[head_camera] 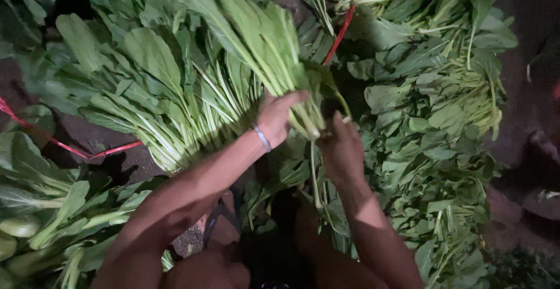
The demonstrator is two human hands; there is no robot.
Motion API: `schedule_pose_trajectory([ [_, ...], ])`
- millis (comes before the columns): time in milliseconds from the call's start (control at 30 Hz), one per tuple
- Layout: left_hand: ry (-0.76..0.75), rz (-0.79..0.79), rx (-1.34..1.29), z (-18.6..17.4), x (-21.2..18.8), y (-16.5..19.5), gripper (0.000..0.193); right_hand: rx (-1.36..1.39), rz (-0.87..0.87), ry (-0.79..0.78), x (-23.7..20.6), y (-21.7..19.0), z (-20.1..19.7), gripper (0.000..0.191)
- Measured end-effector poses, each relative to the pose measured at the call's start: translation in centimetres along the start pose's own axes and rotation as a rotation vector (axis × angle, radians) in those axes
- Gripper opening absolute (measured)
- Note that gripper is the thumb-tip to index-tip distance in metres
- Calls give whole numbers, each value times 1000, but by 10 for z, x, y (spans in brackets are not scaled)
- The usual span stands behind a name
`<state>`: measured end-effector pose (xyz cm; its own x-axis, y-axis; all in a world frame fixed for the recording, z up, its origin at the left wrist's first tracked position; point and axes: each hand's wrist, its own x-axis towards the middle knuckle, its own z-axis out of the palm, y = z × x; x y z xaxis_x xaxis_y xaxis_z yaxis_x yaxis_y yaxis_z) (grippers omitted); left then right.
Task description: The person squats over piles of leafy green vegetables on the ground, gathers individual stalks into bunches, aligns the stems, and wraps red rubber bands around the stems to secure each bundle, placing finished bundles with others and reaching for more loose stalks.
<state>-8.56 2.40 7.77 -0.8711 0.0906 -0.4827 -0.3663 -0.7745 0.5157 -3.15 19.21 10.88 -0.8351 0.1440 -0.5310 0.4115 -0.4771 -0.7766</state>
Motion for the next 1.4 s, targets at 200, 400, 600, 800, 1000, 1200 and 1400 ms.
schedule_pose_trajectory([
  [200,-108,-203,-138,-22,8,50,31,-1111,-3,-239,-46,6,-81,21],
  [400,-390,-289,-144,-25,-6,65,37,-1455,425,-228,-101,-71,-56,44],
  [600,-350,-345,-194,-10,-16,39,33,-906,-697,-306,-63,-62,77,61],
  [800,-273,-409,-298,-4,-26,11,24,-917,-1287,-211,-25,-21,94,38],
  [1000,-227,-340,155,23,-27,20,27,-512,-1261,-237,-15,-21,71,18],
  [1200,-268,-96,184,41,-24,28,48,-677,-1346,-193,-11,-9,71,11],
  [1400,-267,70,725,33,-29,96,65,-492,-1104,-321,-27,-40,92,39],
])
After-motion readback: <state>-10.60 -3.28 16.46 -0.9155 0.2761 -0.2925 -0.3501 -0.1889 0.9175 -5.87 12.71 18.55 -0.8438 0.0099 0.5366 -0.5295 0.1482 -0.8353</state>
